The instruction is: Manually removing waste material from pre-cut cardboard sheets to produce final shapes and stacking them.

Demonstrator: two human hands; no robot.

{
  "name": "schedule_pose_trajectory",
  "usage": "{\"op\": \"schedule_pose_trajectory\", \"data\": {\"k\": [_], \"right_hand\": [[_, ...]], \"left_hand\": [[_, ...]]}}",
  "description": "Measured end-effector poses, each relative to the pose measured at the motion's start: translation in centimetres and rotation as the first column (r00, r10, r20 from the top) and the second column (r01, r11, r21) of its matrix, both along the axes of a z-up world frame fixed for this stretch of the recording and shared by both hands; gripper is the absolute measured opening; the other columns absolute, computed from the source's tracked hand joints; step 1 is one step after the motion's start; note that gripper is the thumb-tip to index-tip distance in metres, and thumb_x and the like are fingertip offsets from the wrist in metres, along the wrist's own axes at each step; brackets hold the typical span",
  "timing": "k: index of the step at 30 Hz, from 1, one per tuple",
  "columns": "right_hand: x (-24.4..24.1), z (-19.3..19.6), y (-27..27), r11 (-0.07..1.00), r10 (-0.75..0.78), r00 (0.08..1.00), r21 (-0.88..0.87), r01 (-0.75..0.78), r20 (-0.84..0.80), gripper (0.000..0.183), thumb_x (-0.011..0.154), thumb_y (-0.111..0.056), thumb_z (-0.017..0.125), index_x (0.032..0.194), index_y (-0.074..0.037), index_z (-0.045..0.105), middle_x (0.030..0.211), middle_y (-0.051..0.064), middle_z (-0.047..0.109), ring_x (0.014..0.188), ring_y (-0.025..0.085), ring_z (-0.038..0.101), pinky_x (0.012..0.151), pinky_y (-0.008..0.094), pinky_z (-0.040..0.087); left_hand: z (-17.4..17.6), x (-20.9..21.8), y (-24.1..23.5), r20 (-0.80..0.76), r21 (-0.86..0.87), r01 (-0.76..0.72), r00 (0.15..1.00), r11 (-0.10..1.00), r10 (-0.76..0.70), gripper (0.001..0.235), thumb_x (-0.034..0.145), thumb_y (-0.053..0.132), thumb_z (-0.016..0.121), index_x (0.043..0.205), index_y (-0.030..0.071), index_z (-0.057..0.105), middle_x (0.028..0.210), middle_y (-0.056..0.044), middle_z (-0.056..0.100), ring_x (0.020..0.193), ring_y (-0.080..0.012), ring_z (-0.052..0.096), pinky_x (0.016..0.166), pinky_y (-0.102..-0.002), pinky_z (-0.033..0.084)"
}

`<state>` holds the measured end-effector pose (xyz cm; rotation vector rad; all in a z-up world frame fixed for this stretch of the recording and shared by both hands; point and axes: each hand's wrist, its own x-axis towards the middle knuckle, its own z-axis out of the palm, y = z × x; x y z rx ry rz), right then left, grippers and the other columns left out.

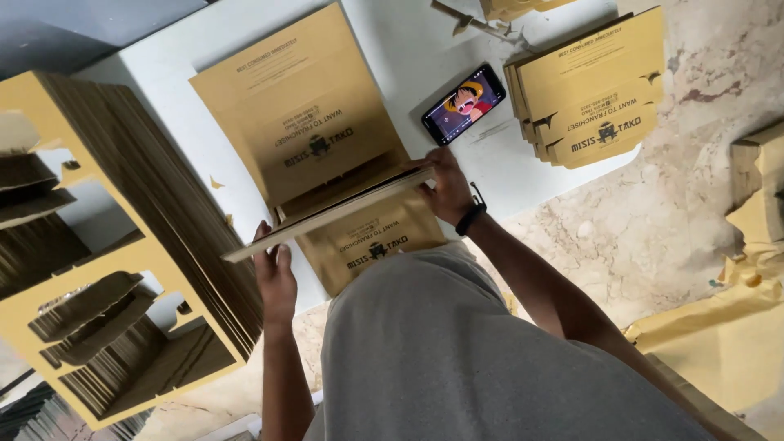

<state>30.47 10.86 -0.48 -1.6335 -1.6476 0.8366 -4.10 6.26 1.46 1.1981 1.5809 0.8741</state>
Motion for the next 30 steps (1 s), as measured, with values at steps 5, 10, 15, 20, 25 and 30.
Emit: {"op": "schedule_pose_trajectory", "data": {"k": [5, 10, 15, 20, 25, 30], "right_hand": [[1.2, -2.2, -1.0, 0.953, 0.006, 0.991, -0.301, -0.046, -0.132, 0.01, 0.093, -0.01, 0.065, 0.103, -0.009, 0.067, 0.084, 0.01, 0.072, 0.083, 0.029, 0.072, 0.078, 0.042, 0.059], [1.0, -3.1, -0.8, 0.85, -0.125, 0.939, -0.523, -0.065, -0.319, 0.016, 0.092, -0.018, 0.065, 0.102, -0.005, 0.066, 0.091, 0.011, 0.079, 0.078, 0.02, 0.078, 0.076, 0.037, 0.065], [1.8, -4.8, -1.8, 0.713, -0.435, 0.595, -0.662, -0.231, -0.676, 0.071, 0.1, -0.051, 0.042, 0.142, 0.004, 0.032, 0.122, 0.031, 0.068, 0.09, 0.04, 0.075, 0.068, 0.051, 0.065], [1.8, -3.6, -1.5, 0.907, -0.138, 0.757, -0.388, -0.162, -0.639, 0.062, 0.102, -0.052, 0.048, 0.146, -0.008, 0.048, 0.12, 0.023, 0.066, 0.099, 0.041, 0.07, 0.079, 0.054, 0.063], [1.2, -4.5, -1.0, 0.745, -0.508, 0.516, -0.653, -0.139, -0.69, 0.041, 0.091, -0.02, 0.072, 0.128, -0.003, 0.065, 0.103, 0.019, 0.073, 0.086, 0.029, 0.072, 0.073, 0.042, 0.065], [0.9, 0.0, -1.7, 0.688, -0.472, 0.645, -0.709, -0.157, -0.601, 0.055, 0.086, -0.014, 0.067, 0.141, -0.014, 0.059, 0.094, 0.009, 0.063, 0.09, 0.021, 0.062, 0.085, 0.037, 0.051]], "left_hand": [[1.4, -0.2, 1.4, 0.228, -0.568, -0.243, 0.872, 0.787, 0.433, 0.05, 0.111, 0.035, 0.024, 0.16, 0.035, 0.02, 0.115, -0.02, 0.066, 0.085, -0.0332, 0.074, 0.08, -0.047, 0.065], [0.9, -2.0, 4.7, 0.365, -0.596, -0.16, 0.819, 0.787, 0.443, 0.053, 0.105, 0.063, 0.032, 0.155, 0.049, 0.029, 0.097, -0.023, 0.072, 0.063, -0.0276, 0.074, 0.057, -0.037, 0.067], [-0.5, -2.6, 4.0, 0.455, -0.659, -0.028, 0.781, 0.752, 0.428, 0.063, 0.104, 0.055, 0.029, 0.122, 0.005, 0.062, 0.098, -0.025, 0.075, 0.072, -0.027, 0.077, 0.061, -0.041, 0.067], [-0.5, -3.3, 2.7, 0.542, -0.657, -0.075, 0.644, 0.75, 0.54, 0.043, 0.1, 0.046, 0.051, 0.113, 0.007, 0.065, 0.097, -0.026, 0.074, 0.077, -0.0305, 0.078, 0.067, -0.042, 0.067], [2.6, -3.1, 2.1, 0.438, -0.557, -0.125, 0.796, 0.821, 0.418, 0.024, 0.087, 0.012, 0.074, 0.111, 0.007, 0.068, 0.094, -0.016, 0.072, 0.076, -0.0266, 0.076, 0.072, -0.037, 0.064], [1.5, -2.5, -0.6, 0.452, -0.486, -0.034, 0.845, 0.873, 0.284, 0.078, 0.094, 0.003, 0.064, 0.159, 0.015, 0.022, 0.109, -0.014, 0.064, 0.09, -0.027, 0.073, 0.079, -0.045, 0.064]]}}
